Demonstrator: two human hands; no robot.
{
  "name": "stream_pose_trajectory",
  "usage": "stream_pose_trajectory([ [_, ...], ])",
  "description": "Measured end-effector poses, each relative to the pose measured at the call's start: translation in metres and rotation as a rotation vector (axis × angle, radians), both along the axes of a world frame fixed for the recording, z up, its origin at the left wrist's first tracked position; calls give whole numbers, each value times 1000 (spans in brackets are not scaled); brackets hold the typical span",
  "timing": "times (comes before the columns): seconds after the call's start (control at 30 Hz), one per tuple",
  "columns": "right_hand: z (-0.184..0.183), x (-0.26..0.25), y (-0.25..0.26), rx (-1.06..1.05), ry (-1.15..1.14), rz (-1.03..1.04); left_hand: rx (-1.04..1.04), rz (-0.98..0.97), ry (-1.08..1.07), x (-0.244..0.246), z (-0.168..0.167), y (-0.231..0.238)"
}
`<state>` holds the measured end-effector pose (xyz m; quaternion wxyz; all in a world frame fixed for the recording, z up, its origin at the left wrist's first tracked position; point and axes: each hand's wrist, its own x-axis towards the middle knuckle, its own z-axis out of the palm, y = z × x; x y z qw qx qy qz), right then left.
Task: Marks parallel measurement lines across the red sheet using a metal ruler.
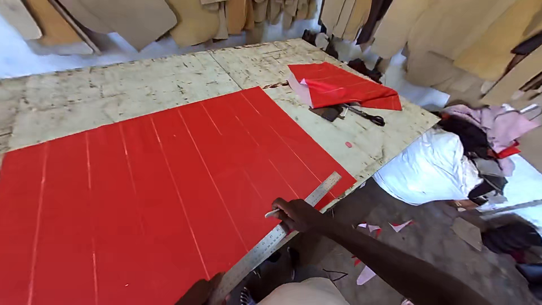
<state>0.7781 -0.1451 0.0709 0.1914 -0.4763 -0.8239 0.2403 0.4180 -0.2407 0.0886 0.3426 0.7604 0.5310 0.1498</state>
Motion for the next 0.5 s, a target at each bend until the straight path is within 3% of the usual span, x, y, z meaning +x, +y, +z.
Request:
stream_pose_trajectory([
  [0.1, -8, 68, 4, -61, 178, -278, 129, -101, 6, 13, -31, 32],
  [0.2, -26, 160, 3, 8, 624, -590, 141, -130, 39, 34, -48, 57],
  [0.27, -36, 227, 0, -63, 929, -807, 125, -146, 34, 49, -56, 71],
  [0.33, -54, 285, -4, -187, 1082, -986, 134, -161, 34, 62, -61, 79],
  [0.4, -73, 320, -2, -267, 1035, -1109, 141, -173, 37, 72, -67, 86],
  [0.5, -104, 345, 9, -255, 624, -1086, 127, -183, 26, 81, -76, 93],
])
